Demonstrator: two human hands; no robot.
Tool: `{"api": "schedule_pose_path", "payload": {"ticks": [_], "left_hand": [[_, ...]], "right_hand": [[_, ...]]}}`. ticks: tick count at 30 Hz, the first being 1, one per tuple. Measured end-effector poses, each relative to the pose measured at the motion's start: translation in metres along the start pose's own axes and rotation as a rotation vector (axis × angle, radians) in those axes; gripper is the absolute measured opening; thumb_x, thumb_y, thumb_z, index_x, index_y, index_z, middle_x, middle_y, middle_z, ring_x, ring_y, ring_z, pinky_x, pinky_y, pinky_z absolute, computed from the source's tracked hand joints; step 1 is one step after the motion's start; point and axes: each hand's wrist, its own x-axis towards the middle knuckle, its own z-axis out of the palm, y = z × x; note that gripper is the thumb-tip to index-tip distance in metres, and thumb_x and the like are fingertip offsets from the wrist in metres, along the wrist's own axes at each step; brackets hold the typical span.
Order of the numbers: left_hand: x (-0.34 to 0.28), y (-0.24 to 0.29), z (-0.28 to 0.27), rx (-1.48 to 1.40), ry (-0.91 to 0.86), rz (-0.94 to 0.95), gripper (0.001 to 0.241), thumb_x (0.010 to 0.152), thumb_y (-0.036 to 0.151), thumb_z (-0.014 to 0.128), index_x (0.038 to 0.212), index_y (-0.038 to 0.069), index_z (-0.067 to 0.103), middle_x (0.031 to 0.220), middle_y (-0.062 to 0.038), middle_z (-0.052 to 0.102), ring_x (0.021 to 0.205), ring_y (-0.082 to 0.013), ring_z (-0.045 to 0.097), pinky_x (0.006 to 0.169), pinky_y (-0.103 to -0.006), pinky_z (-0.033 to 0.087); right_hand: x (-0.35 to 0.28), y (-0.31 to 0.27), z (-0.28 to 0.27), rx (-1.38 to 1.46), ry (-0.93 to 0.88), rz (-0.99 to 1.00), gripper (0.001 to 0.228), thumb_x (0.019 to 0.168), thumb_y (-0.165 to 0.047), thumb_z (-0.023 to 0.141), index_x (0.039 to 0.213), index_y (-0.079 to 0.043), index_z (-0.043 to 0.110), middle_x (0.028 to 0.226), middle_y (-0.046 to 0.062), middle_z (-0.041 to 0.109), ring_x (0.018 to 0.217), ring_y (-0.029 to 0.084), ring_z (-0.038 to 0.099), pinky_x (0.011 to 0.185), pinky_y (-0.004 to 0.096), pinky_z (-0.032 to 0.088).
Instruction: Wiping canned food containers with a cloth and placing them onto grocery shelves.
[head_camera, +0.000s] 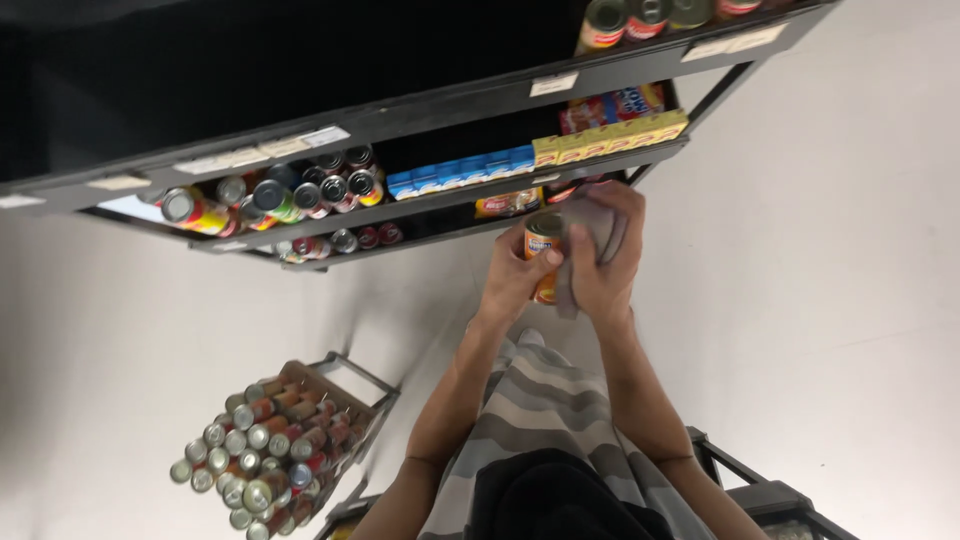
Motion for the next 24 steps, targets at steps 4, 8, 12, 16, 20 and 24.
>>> {"api": "schedule_pose_path", "payload": {"ticks": [4,8,12,16,20,24], "left_hand": [[0.008,0.029,0.024,0.014,-0.116,0.038,0.083,0.085,0.038,0.087,0.147,-0.001,0.048,0.134,-0.002,0.063,0.118,-0.0116,0.061,0.103,-0.0279,0.051],[0.002,0.056,0.033,0.202,-0.146,-0.177,0.073,0.084,0.030,0.088,0.145,0.004,0.059,0.122,-0.011,0.069,0.104,-0.0176,0.062,0.093,-0.0331,0.052],[0.014,0.059,0.027,0.557,-0.178,-0.082,0.069,0.070,0.022,0.093,0.131,0.005,0.067,0.114,-0.015,0.070,0.098,-0.0253,0.064,0.086,-0.0396,0.054],[0.019,0.052,0.015,0.968,-0.301,0.430,0.060,0.063,0.020,0.095,0.115,0.005,0.071,0.113,-0.011,0.072,0.111,-0.0310,0.066,0.101,-0.0435,0.052],[0.011,0.080,0.017,1.099,-0.338,0.343,0.060,0.061,0.029,0.097,0.110,0.004,0.072,0.107,-0.012,0.072,0.107,-0.0336,0.064,0.099,-0.0457,0.050],[0.009,0.074,0.004,0.776,-0.310,0.193,0.065,0.069,0.034,0.091,0.120,0.001,0.069,0.114,-0.013,0.069,0.111,-0.0299,0.064,0.101,-0.0432,0.051]], "right_hand": [[0.029,0.018,-0.021,-0.045,0.096,0.176,0.033,0.105,-0.013,0.066,0.135,-0.002,0.055,0.128,0.014,0.061,0.120,0.024,0.060,0.109,0.036,0.048],[0.051,-0.001,-0.037,0.004,0.059,0.235,0.030,0.106,-0.009,0.065,0.134,-0.003,0.056,0.123,0.010,0.067,0.114,0.020,0.064,0.103,0.033,0.052],[0.054,-0.035,-0.024,-0.072,-0.181,0.089,0.033,0.095,-0.006,0.069,0.127,-0.002,0.059,0.119,0.012,0.066,0.111,0.025,0.067,0.097,0.035,0.054],[0.044,-0.026,0.003,-0.258,-0.199,-0.050,0.033,0.091,-0.012,0.078,0.119,-0.004,0.063,0.117,0.018,0.065,0.106,0.033,0.067,0.091,0.038,0.055],[0.040,0.019,0.010,-0.338,0.055,0.120,0.030,0.097,-0.012,0.075,0.120,-0.001,0.060,0.112,0.018,0.064,0.102,0.033,0.067,0.090,0.039,0.054],[0.043,0.050,0.008,-0.451,0.084,0.097,0.027,0.102,-0.012,0.077,0.121,0.000,0.061,0.115,0.020,0.063,0.104,0.034,0.065,0.091,0.039,0.051]]}}
